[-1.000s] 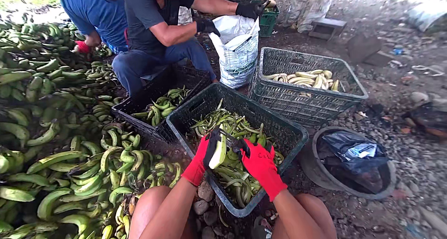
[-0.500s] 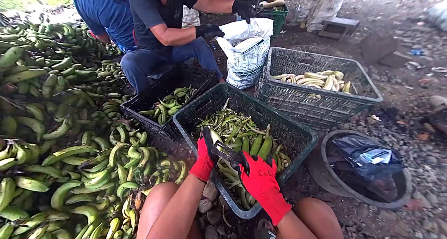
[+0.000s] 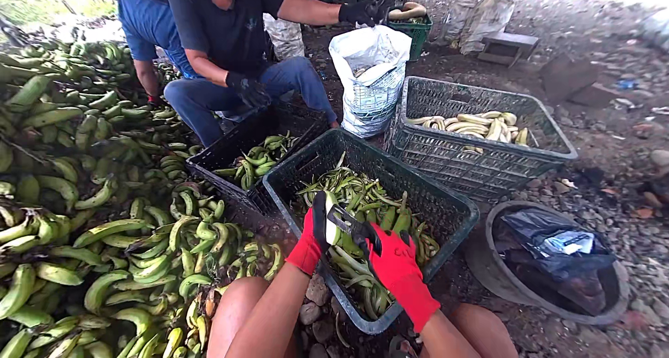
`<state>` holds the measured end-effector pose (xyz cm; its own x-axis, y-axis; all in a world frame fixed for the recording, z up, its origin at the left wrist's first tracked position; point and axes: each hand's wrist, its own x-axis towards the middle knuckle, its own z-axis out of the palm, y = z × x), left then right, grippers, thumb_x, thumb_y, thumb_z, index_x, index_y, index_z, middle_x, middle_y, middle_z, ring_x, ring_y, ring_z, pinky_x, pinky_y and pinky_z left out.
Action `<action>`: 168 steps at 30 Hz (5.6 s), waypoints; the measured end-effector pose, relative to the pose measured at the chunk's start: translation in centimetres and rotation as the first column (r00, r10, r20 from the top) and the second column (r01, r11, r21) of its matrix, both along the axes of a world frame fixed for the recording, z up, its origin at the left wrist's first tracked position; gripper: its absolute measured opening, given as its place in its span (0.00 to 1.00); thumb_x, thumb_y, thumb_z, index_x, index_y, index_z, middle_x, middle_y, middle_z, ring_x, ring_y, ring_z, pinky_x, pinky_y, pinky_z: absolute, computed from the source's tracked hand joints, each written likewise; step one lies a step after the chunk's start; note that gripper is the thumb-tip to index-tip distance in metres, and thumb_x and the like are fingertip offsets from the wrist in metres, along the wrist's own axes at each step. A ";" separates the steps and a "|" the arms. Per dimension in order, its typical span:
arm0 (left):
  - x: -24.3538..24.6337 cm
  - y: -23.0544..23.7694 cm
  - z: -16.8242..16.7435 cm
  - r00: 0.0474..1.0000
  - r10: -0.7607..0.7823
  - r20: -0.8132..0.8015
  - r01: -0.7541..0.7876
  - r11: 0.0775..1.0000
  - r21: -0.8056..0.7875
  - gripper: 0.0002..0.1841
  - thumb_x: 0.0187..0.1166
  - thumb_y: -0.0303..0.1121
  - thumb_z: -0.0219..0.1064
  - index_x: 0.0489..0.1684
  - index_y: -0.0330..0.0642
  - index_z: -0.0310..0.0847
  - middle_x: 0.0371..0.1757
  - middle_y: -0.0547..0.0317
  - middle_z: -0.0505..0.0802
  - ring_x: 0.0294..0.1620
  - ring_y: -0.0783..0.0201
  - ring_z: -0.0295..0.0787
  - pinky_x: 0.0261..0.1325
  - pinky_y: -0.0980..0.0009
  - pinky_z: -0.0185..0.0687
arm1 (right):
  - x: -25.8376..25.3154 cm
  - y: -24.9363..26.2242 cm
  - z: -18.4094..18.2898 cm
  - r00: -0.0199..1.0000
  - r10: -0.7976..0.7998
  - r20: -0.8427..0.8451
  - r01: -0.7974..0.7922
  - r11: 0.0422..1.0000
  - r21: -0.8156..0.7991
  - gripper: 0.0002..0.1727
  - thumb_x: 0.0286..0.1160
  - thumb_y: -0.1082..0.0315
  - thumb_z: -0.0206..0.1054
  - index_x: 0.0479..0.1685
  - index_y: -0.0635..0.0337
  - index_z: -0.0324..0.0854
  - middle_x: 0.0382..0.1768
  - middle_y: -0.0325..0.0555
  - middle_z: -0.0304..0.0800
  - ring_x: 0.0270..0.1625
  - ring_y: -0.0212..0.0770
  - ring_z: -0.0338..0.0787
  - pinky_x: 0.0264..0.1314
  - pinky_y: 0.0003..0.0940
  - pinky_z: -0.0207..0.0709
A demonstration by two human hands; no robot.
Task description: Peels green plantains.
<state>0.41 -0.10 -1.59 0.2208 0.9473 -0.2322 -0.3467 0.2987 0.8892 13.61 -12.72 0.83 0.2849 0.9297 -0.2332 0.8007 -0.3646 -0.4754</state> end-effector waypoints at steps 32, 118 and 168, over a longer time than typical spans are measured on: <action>-0.9 0.5 -0.4 0.997 -0.081 -0.008 0.080 0.987 -0.140 0.17 0.95 0.35 0.39 0.47 0.35 0.73 0.27 0.55 0.84 0.25 0.66 0.84 0.31 0.71 0.85 | -0.9 -2.0 -0.3 0.993 0.042 0.108 -0.052 0.994 0.094 0.31 0.82 0.48 0.61 0.86 0.39 0.72 0.68 0.64 0.85 0.75 0.65 0.81 0.87 0.76 0.42; 8.8 -2.3 2.7 0.761 -0.477 0.440 0.373 0.876 0.305 0.19 0.86 0.48 0.59 0.65 0.47 0.79 0.38 0.59 0.93 0.42 0.60 0.92 0.57 0.55 0.89 | 16.0 -11.0 -2.8 0.348 0.351 -0.869 0.721 0.491 0.488 0.25 0.94 0.50 0.45 0.69 0.58 0.76 0.29 0.38 0.88 0.27 0.33 0.88 0.32 0.29 0.87; 0.0 -3.1 1.8 0.998 -0.064 -0.014 0.065 0.994 0.087 0.21 0.96 0.36 0.40 0.66 0.34 0.77 0.46 0.53 0.90 0.42 0.65 0.88 0.47 0.67 0.87 | 2.2 3.5 0.3 0.996 -0.026 0.089 0.020 0.997 0.069 0.33 0.86 0.45 0.57 0.89 0.45 0.67 0.77 0.60 0.80 0.83 0.60 0.75 0.91 0.71 0.37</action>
<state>0.42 -3.21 0.22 0.2803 0.9478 -0.1521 -0.3193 0.2415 0.9164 15.84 -9.19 1.13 0.3235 0.9355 -0.1420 0.8331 -0.3527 -0.4261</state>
